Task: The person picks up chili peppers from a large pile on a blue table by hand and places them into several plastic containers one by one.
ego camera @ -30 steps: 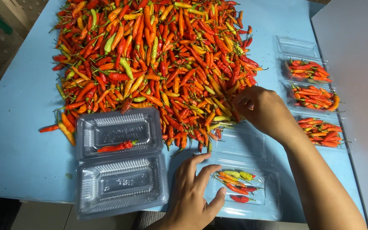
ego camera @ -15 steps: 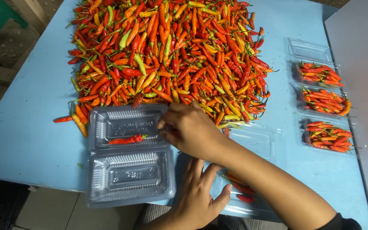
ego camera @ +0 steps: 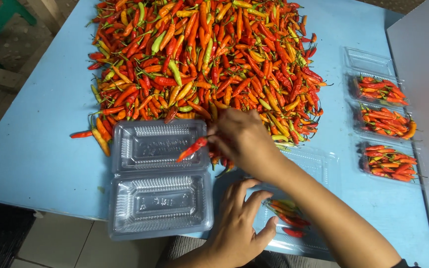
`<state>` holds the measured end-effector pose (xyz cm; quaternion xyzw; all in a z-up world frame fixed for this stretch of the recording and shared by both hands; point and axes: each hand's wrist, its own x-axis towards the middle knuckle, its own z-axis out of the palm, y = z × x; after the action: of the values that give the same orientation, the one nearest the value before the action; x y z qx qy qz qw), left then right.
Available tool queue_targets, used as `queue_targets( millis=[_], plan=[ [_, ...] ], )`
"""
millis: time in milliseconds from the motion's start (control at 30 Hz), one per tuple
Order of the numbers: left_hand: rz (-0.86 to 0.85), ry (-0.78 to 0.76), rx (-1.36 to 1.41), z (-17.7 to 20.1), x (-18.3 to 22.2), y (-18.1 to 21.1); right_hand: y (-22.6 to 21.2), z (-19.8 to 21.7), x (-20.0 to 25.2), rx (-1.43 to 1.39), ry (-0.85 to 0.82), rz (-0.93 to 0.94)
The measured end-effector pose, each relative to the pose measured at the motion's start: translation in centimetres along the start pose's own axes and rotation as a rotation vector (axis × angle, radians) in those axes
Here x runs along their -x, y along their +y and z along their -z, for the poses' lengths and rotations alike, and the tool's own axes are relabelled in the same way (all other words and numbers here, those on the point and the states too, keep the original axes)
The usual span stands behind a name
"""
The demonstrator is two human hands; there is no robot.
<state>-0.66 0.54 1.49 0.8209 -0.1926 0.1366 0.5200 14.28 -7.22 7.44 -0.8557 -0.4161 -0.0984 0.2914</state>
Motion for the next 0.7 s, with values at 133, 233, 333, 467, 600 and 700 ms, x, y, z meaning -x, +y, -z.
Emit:
queue_targets(
  millis=[133,233,333,467,600,700],
  plan=[
    [0.001,-0.005,0.018,0.2,-0.2,0.2,3.5,1.6,2.4,-0.051,0.031,-0.124],
    [0.002,0.003,-0.004,0.2,-0.3,0.3,5.3,2.3,4.1,-0.083,0.098,-0.187],
    [-0.002,0.000,-0.001,0.1,-0.2,0.2,5.8,3.2,5.5,-0.053,0.104,-0.248],
    [0.011,-0.007,-0.010,0.2,-0.3,0.2,4.2,5.6,7.9,0.066,0.138,-0.376],
    [0.009,-0.001,-0.044,0.1,-0.4,0.0,0.5,8.7,10.8,0.424,0.216,-0.374],
    [0.031,-0.017,-0.059,0.2,-0.4,0.1,-1.4,9.5,13.8,0.557,0.230,-0.499]
  ],
)
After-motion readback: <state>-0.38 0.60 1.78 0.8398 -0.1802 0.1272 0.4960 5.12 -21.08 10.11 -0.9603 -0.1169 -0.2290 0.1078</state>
